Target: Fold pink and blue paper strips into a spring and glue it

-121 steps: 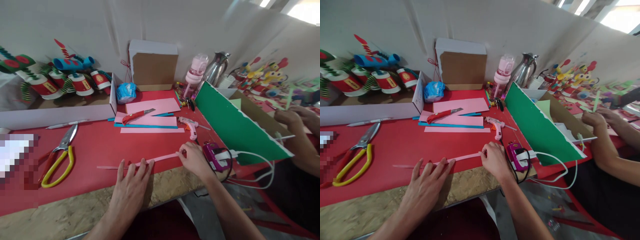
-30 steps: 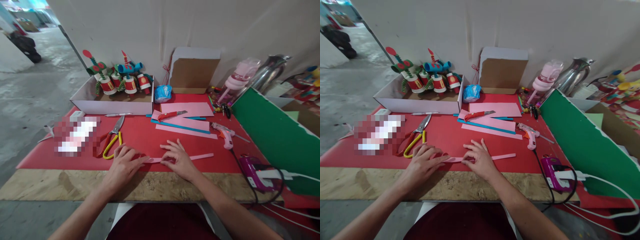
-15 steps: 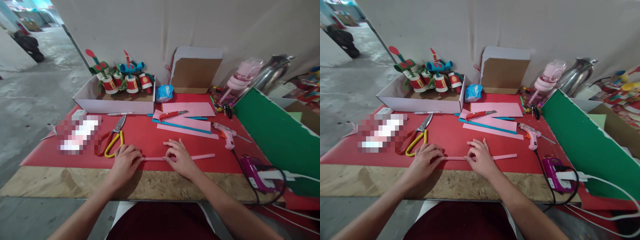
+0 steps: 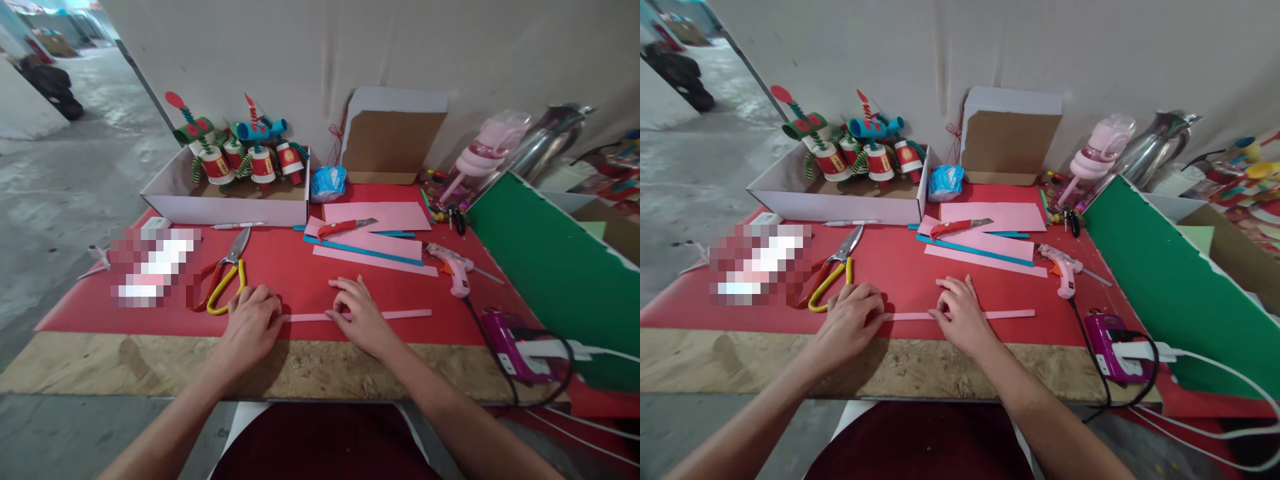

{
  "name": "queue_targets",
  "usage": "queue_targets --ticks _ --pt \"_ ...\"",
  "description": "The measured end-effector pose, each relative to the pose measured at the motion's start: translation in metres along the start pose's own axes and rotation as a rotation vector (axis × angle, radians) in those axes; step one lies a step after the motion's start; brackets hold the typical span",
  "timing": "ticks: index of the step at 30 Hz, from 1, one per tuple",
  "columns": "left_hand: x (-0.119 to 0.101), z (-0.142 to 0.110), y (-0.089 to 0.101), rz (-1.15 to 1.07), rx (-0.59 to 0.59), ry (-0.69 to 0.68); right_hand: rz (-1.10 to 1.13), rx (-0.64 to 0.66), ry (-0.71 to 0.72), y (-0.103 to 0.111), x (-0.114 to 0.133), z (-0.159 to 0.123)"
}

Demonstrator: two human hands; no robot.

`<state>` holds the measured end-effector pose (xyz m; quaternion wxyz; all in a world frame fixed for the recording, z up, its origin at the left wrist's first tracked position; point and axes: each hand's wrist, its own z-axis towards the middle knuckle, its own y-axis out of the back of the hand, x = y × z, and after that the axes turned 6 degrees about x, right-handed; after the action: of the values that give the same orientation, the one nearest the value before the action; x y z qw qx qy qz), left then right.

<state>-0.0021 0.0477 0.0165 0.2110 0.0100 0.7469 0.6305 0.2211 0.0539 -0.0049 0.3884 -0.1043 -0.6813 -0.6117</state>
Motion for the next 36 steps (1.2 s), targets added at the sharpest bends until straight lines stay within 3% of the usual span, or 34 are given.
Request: queue_targets --ticks 5,8,11,13,15,22,26,28,30,33,36 --pt "-0.002 -0.001 0.001 0.034 0.010 0.023 -0.017 0.008 0.012 -0.001 -0.001 0.000" --pt "-0.006 -0.005 -0.002 0.136 -0.061 0.011 -0.023 0.018 0.007 0.000 -0.001 0.000" --pt "-0.010 -0.008 -0.008 0.276 -0.147 -0.172 -0.031 0.022 0.012 0.001 0.000 0.000" --pt "-0.012 -0.009 -0.013 0.340 -0.134 -0.366 -0.032 0.016 0.016 0.000 0.002 -0.001" --pt "-0.012 -0.009 -0.018 0.378 -0.107 -0.462 -0.029 0.007 0.016 -0.001 0.003 0.000" --pt "-0.006 -0.009 -0.022 0.404 -0.113 -0.459 -0.041 0.005 0.069 0.009 -0.016 -0.003" --pt "-0.007 -0.009 -0.021 0.409 -0.111 -0.459 -0.149 -0.198 0.031 0.022 -0.020 -0.027" --pt "-0.007 -0.008 -0.022 0.407 -0.108 -0.455 -0.220 -0.120 0.136 0.024 -0.012 -0.043" --pt "-0.005 -0.007 -0.024 0.397 -0.109 -0.454 -0.283 0.119 0.258 0.023 -0.002 -0.056" --pt "-0.002 -0.005 -0.026 0.389 -0.106 -0.460 -0.335 0.271 0.188 0.018 0.008 -0.067" --pt "-0.004 -0.008 -0.025 0.407 -0.122 -0.441 -0.355 0.307 0.118 0.016 0.008 -0.068"
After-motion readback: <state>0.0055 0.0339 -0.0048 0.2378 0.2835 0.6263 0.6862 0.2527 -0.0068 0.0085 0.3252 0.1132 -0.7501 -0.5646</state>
